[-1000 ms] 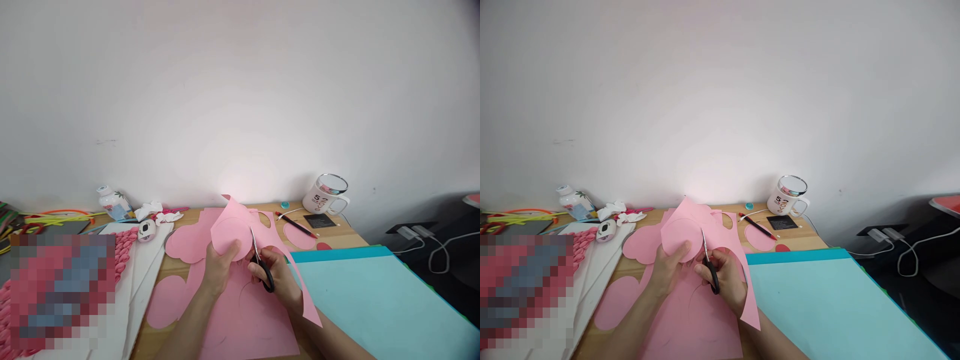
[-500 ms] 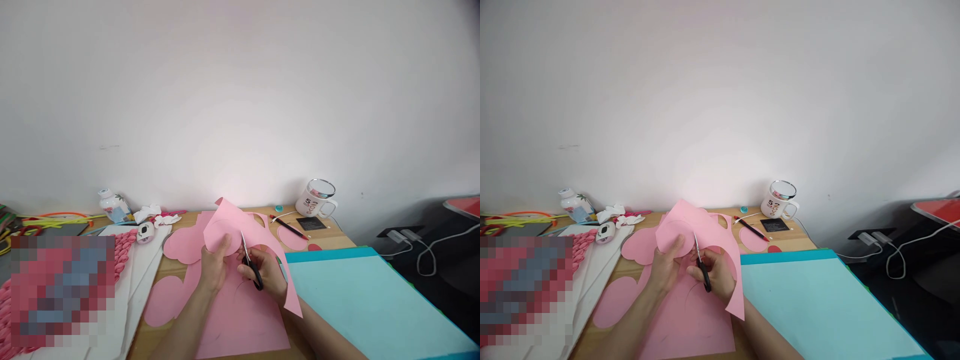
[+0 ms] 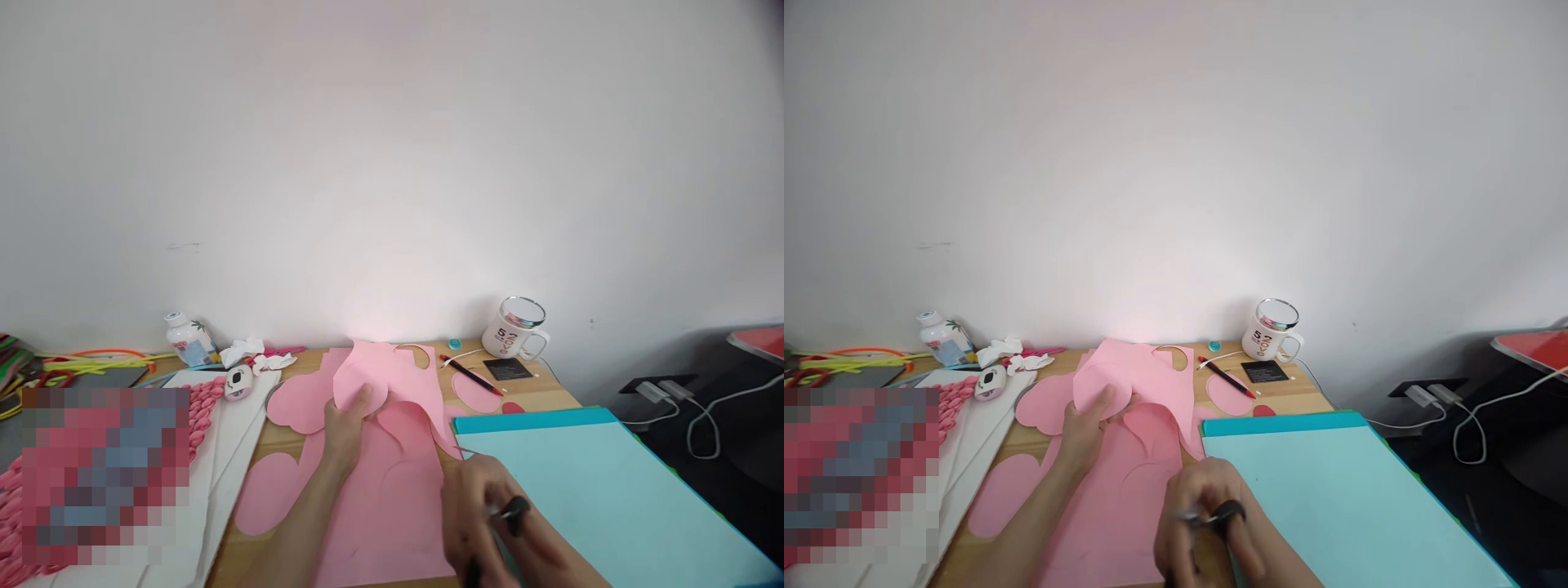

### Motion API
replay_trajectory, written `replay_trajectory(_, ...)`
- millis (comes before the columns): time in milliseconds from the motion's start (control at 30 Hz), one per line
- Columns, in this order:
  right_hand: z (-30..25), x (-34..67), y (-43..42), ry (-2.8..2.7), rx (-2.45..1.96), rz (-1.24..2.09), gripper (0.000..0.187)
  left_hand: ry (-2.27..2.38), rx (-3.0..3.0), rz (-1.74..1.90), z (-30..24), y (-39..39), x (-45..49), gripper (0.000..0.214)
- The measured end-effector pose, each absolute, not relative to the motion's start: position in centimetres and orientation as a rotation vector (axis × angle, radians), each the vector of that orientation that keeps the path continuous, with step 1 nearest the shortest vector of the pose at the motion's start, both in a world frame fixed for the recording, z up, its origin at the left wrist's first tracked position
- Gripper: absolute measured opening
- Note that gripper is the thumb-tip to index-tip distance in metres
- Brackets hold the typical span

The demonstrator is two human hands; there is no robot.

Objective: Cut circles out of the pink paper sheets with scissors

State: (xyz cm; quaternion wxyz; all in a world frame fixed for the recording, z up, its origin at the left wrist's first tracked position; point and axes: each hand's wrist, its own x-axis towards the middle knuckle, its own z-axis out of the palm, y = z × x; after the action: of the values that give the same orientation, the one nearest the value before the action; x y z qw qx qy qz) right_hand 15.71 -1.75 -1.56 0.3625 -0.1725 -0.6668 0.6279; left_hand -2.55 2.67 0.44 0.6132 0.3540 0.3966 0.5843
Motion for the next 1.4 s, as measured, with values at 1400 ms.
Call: replay_trajectory(1400, -1.8, 11.5, -1.6, -1.295, -0.889, 1.45, 0.038, 1.056, 0.865, 1.345, 1.0, 2.5, -2.5, 0.031)
